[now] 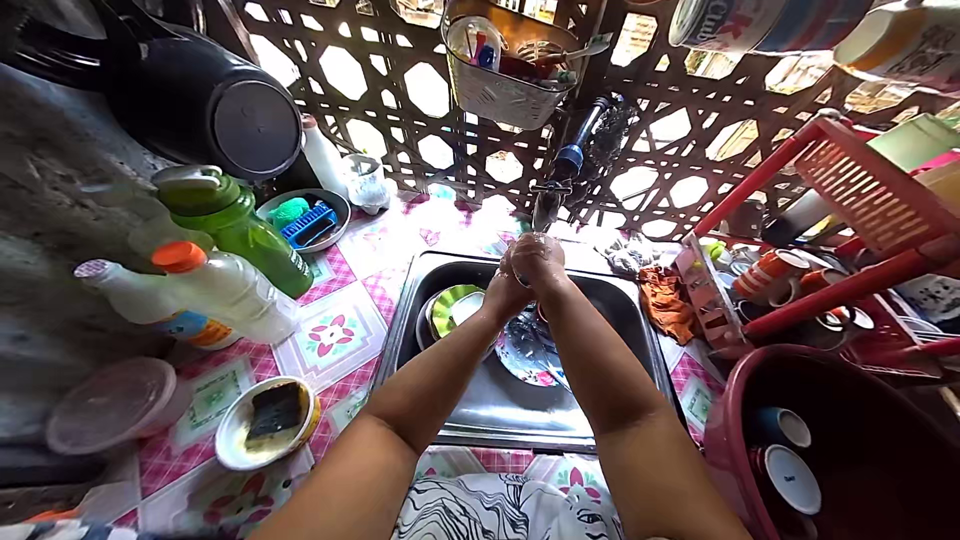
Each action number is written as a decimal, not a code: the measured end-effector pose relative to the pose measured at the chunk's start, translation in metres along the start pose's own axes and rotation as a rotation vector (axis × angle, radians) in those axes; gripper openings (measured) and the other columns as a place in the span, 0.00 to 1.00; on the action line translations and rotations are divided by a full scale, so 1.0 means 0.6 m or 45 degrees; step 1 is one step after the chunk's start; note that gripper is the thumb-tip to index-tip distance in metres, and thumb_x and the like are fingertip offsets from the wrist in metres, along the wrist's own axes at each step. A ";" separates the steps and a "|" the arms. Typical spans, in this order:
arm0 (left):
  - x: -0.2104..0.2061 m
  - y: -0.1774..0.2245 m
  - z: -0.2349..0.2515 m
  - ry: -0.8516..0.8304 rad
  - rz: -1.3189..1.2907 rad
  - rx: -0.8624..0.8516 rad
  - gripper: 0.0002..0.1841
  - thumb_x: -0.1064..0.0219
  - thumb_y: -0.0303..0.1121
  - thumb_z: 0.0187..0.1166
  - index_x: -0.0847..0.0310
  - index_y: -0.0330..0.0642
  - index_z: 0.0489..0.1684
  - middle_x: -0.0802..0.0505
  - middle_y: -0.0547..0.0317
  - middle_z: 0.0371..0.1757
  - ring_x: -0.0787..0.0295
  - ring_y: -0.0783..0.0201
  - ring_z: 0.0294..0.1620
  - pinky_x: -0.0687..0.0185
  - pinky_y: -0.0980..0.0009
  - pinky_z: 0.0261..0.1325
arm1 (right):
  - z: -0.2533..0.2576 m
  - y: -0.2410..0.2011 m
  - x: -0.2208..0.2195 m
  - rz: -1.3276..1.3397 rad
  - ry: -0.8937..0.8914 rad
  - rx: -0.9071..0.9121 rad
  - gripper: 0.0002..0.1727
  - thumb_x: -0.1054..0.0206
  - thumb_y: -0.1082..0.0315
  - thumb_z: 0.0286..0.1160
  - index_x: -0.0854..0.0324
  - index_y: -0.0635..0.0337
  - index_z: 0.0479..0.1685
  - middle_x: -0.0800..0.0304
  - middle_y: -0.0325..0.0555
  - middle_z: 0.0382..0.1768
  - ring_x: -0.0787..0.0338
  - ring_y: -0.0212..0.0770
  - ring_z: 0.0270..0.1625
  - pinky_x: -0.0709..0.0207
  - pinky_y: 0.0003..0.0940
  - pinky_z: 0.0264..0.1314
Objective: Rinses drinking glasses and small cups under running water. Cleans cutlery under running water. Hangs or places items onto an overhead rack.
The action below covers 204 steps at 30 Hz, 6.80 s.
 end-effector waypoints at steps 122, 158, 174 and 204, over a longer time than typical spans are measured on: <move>-0.029 0.079 0.045 -1.029 0.134 0.132 0.27 0.30 0.41 0.80 0.22 0.45 0.78 0.11 0.40 0.64 0.14 0.48 0.60 0.19 0.45 0.61 | -0.087 0.187 -0.209 2.780 0.395 -0.524 0.15 0.50 0.58 0.93 0.27 0.56 0.40 0.25 0.42 0.21 0.18 0.43 0.26 0.15 0.51 0.39; 0.033 0.148 -0.070 -0.269 0.849 -1.047 0.16 0.34 0.29 0.80 0.11 0.45 0.63 0.06 0.56 0.61 0.13 0.56 0.68 0.35 0.45 0.83 | -0.016 0.145 -0.165 2.974 0.155 -0.380 0.23 0.51 0.42 0.83 0.28 0.47 0.60 0.16 0.48 0.51 0.12 0.49 0.50 0.16 0.50 0.45; -0.053 -0.101 -0.023 -0.085 -1.742 0.668 0.35 0.57 0.67 0.88 0.31 0.46 0.75 0.11 0.50 0.51 0.10 0.53 0.48 0.12 0.53 0.52 | -0.039 0.063 -0.025 1.425 0.265 0.352 0.44 0.14 0.72 0.50 0.25 0.58 0.77 0.27 0.58 0.78 0.24 0.51 0.77 0.23 0.52 0.74; -0.272 -0.059 -0.003 -0.758 1.062 -0.561 0.17 0.40 0.42 0.87 0.12 0.41 0.58 0.08 0.44 0.63 0.22 0.38 0.77 0.42 0.30 0.80 | -0.531 0.548 0.336 0.644 0.697 -0.291 0.48 0.13 0.61 0.47 0.30 0.61 0.77 0.14 0.56 0.62 0.11 0.44 0.62 0.15 0.45 0.65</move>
Point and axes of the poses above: each hand's wrist, its own z-axis towards the middle knuckle, its own x-axis out of the back of the hand, y = z × x, the point moved 10 cm from there along z, towards the middle knuckle
